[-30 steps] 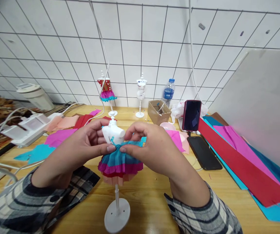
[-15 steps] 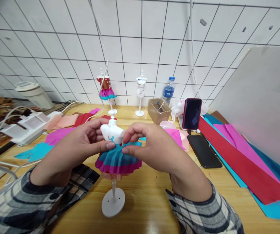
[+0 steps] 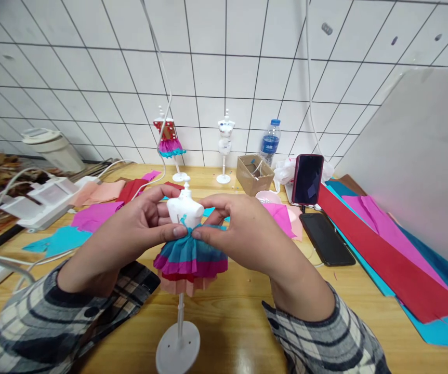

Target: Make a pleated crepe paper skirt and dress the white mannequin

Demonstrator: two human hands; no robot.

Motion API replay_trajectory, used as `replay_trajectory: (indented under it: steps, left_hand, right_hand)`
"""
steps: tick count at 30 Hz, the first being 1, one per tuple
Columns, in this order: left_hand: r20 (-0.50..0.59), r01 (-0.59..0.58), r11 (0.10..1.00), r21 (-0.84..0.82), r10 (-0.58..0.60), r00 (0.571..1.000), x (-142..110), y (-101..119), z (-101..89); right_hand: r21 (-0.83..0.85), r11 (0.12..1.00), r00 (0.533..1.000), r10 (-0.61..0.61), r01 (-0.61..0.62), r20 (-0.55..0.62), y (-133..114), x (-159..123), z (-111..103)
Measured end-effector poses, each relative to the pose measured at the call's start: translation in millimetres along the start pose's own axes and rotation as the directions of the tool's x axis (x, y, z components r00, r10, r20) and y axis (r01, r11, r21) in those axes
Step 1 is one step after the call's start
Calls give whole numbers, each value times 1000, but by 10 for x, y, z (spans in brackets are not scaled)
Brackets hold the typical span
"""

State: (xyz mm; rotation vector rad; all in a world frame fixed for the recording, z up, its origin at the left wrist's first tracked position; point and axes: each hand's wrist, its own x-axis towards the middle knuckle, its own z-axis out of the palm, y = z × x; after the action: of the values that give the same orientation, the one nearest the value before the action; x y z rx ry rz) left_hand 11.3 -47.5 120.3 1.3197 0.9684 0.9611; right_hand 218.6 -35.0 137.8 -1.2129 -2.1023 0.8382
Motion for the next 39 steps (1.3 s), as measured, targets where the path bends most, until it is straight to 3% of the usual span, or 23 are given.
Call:
replay_trajectory:
  steps: [6,12,15,21,25,32,39]
  left_hand:
    - [37,68,997,-22,-67,997,-22,16,-2]
    - [31,-14,1000,15,13,999,15,-57,-17]
    - [77,-22,994,104,13,997,3,-35,-37]
    - [53,-24,942,334,6,999,-35,103,-45]
    - [25,-77,874,479,74,997,-41,126,-40]
    - [152,-184,942,282,146,978,-48,103,-119]
    - [96,-210,933,291,190,977,-19,107,-74]
  right_hand:
    - [-61,998,1000,-24,23,-1,-11,33,-9]
    - [-28,997,997,-73,73,-2,11,45,7]
    - [-15,998,997,-62,62,-34,14,36,15]
    - [-13,995,995,-97,96,-18,14,14,45]
    - [30,993,994,-112,113,-7,42,12,63]
    - [136,961,965,-253,243,63,25,-21,41]
    - [141,942,951,-309,304,18,46,15,41]
